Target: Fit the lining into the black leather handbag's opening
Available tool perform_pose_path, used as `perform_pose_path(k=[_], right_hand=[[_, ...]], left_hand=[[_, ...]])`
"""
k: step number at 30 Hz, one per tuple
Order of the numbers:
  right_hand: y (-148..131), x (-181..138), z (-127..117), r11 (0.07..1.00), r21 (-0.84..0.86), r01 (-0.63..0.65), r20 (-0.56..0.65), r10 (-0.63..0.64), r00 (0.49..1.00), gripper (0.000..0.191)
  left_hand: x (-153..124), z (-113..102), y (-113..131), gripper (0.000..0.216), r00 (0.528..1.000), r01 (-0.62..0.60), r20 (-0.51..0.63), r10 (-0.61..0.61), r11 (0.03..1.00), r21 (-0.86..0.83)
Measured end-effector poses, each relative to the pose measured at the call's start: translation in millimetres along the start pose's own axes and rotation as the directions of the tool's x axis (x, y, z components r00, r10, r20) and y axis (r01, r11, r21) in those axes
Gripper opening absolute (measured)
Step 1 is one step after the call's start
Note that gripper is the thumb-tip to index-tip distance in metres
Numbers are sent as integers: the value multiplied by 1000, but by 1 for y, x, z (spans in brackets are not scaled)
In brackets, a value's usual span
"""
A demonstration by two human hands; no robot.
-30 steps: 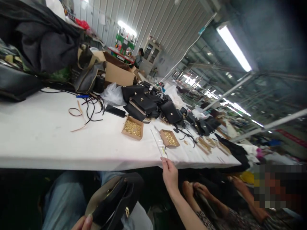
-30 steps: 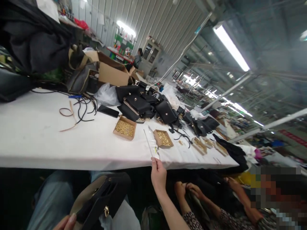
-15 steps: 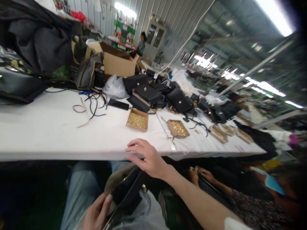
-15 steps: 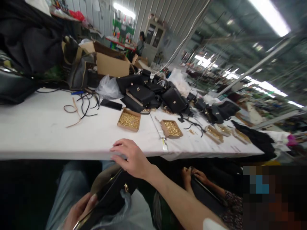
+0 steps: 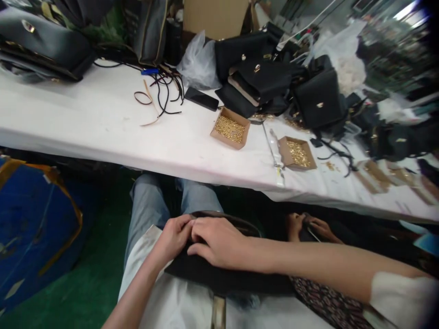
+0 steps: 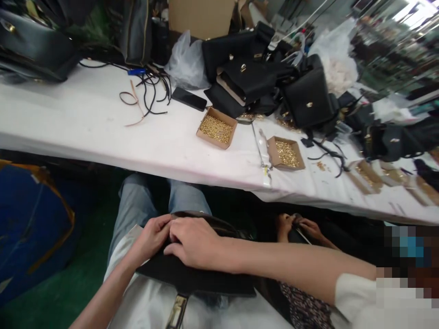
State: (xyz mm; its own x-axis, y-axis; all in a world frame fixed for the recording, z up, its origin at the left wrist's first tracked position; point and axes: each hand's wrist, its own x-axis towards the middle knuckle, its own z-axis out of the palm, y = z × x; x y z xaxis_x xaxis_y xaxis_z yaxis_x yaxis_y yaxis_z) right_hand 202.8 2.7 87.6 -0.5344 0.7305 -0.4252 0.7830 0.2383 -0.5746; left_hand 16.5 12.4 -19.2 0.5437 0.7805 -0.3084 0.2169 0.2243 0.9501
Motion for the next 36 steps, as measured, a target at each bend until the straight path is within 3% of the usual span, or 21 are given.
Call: perform_pose_path(k=[2,4,6,8,18,26,32,36], right_hand=[[6,2,6,981,183,-62,-90,80,993,29],[12,1,4,968,240,-75,-148,113,982,22],[17,-3,-1,986,152,-65,-208,96,973,15],[21,-6,-6,998,37,-59,-239,66,969,27],[34,14,-5,998,-38,-47,-113,43,993,37],[41,37,-12,996,20,-90,14,89,996,26],[45,46,-6,1000,14,-28,8,27,1000,20],[46,52,-2,997,72,36,7,-37,999,21]], left_hand=[[3,0,-2,42,1000,21,14,-21,1000,-5],[3,-2,-3,42,999,21,42,-21,1000,7],[2,-4,-3,43,998,5,61,-7,1000,30],[1,-4,-4,45,999,3,52,-5,999,54],[2,-5,-12,48,996,62,58,-67,995,78],[1,-8,-7,48,993,97,74,-96,995,-5],[-9,-16,-4,52,987,148,54,-149,989,26],[-23,-23,7,51,977,192,98,-189,981,-18]])
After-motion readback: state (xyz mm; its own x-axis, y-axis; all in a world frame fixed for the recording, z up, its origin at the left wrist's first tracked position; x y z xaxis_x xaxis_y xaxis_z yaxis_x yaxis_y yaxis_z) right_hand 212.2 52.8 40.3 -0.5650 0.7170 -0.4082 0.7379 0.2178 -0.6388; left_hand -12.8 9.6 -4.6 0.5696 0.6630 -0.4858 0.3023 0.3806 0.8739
